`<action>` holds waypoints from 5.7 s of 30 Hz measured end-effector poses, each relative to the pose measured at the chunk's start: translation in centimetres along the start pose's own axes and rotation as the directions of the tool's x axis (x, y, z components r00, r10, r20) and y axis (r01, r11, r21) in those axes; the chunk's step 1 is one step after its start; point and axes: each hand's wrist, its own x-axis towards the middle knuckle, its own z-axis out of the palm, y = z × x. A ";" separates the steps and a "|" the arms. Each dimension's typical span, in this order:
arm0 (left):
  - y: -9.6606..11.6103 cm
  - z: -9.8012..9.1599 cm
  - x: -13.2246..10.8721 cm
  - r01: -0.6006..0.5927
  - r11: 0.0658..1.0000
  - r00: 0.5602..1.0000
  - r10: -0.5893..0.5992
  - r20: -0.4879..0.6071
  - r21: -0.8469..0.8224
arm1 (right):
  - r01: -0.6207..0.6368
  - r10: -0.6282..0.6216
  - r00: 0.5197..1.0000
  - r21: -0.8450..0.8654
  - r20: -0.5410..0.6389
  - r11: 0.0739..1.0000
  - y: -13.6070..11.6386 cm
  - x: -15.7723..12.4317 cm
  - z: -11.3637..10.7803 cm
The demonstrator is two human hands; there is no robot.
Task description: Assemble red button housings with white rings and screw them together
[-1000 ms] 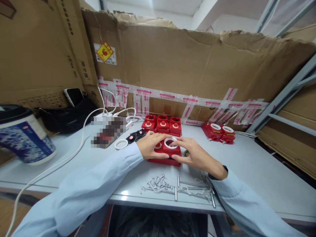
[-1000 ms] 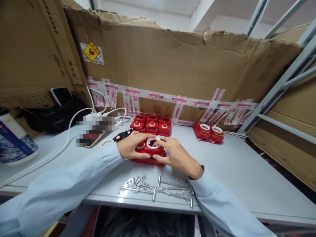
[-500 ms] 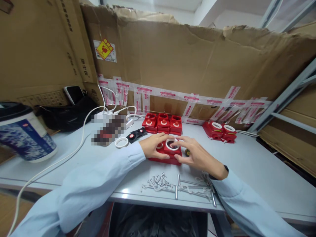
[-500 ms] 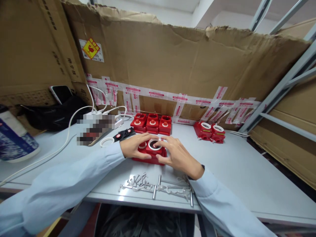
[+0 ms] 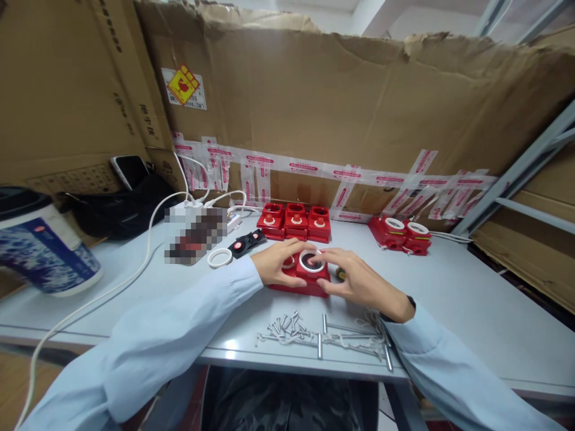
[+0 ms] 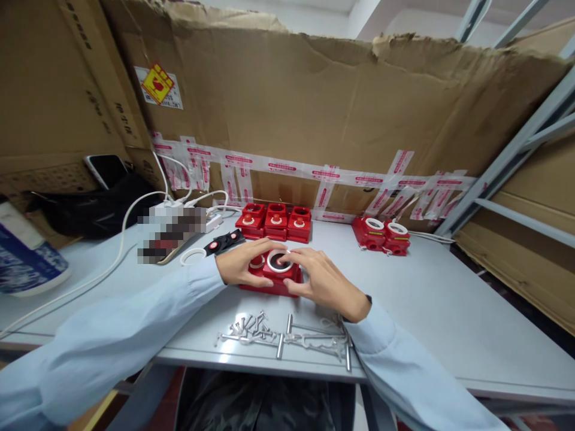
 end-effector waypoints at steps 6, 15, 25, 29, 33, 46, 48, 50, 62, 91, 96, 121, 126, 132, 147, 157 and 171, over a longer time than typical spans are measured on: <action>-0.1 0.1 0.0 0.026 0.999 1.000 -0.025 0.013 -0.029 | -0.013 0.012 1.000 0.069 0.016 0.998 0.1 0.0 0.0; -0.1 0.6 -0.1 0.111 0.994 0.992 -0.112 0.054 0.017 | 0.003 -0.017 0.997 0.174 0.078 0.985 1.3 0.1 0.0; -0.2 0.7 0.2 0.142 0.989 0.979 -0.148 0.141 0.049 | 0.032 -0.057 0.992 0.214 0.111 0.976 1.6 0.5 0.0; -0.3 0.5 0.3 0.155 0.987 0.973 -0.158 0.171 0.030 | 0.012 -0.037 0.995 0.254 0.095 0.967 1.6 0.3 -1.1; 0.0 0.2 0.5 0.202 0.979 0.958 -0.204 0.200 0.035 | -0.138 0.144 0.989 0.144 -0.029 0.980 2.7 -0.5 -3.6; 0.7 0.2 0.7 0.275 0.950 0.934 -0.301 0.190 0.151 | -0.304 0.397 0.833 -0.279 0.385 0.911 5.4 -1.3 -2.5; 0.6 0.3 0.7 0.267 0.950 0.941 -0.293 0.172 0.160 | -0.296 0.366 0.880 -0.254 0.303 0.921 4.8 -1.4 -3.8; 0.5 0.3 0.7 0.249 0.958 0.947 -0.272 0.169 0.143 | -0.304 0.336 0.933 -0.220 0.128 0.927 3.9 -1.7 -5.7; 0.4 0.2 0.7 0.217 0.972 0.958 -0.230 0.173 0.092 | -0.206 0.547 0.809 0.769 -0.214 0.606 -1.7 -0.1 -0.9; 0.3 0.2 0.7 0.208 0.977 0.964 -0.211 0.164 0.033 | -0.152 0.506 0.789 0.687 -0.350 0.711 -2.0 -0.7 -1.5; 0.6 -0.1 0.8 0.223 0.974 0.956 -0.227 0.186 0.045 | -0.058 0.485 0.683 0.622 -0.546 0.781 -0.8 -0.9 -3.1; 0.6 -0.2 0.9 0.262 0.963 0.934 -0.269 0.233 0.062 | -0.128 0.514 0.610 0.565 -0.603 0.815 2.6 1.1 -2.1; 0.6 -0.2 0.9 0.252 0.966 0.940 -0.257 0.222 0.054 | -0.143 0.497 0.633 0.542 -0.593 0.828 1.9 1.2 -2.1; 0.6 -0.2 0.9 0.251 0.968 0.942 -0.251 0.221 0.030 | -0.153 0.491 0.633 0.525 -0.599 0.837 1.9 1.2 -2.2; 0.3 -0.1 0.9 0.226 0.972 0.945 -0.235 0.227 0.065 | -0.139 0.162 0.743 0.087 -0.650 0.986 0.6 5.3 -2.7; 0.6 -0.1 0.9 0.235 0.970 0.945 -0.243 0.219 0.060 | -0.056 0.071 0.917 0.048 -0.392 0.997 -0.2 5.5 -4.5; 0.3 0.0 0.9 0.231 0.972 0.947 -0.237 0.216 0.049 | -0.069 0.084 0.904 0.051 -0.419 0.996 0.9 6.1 -3.5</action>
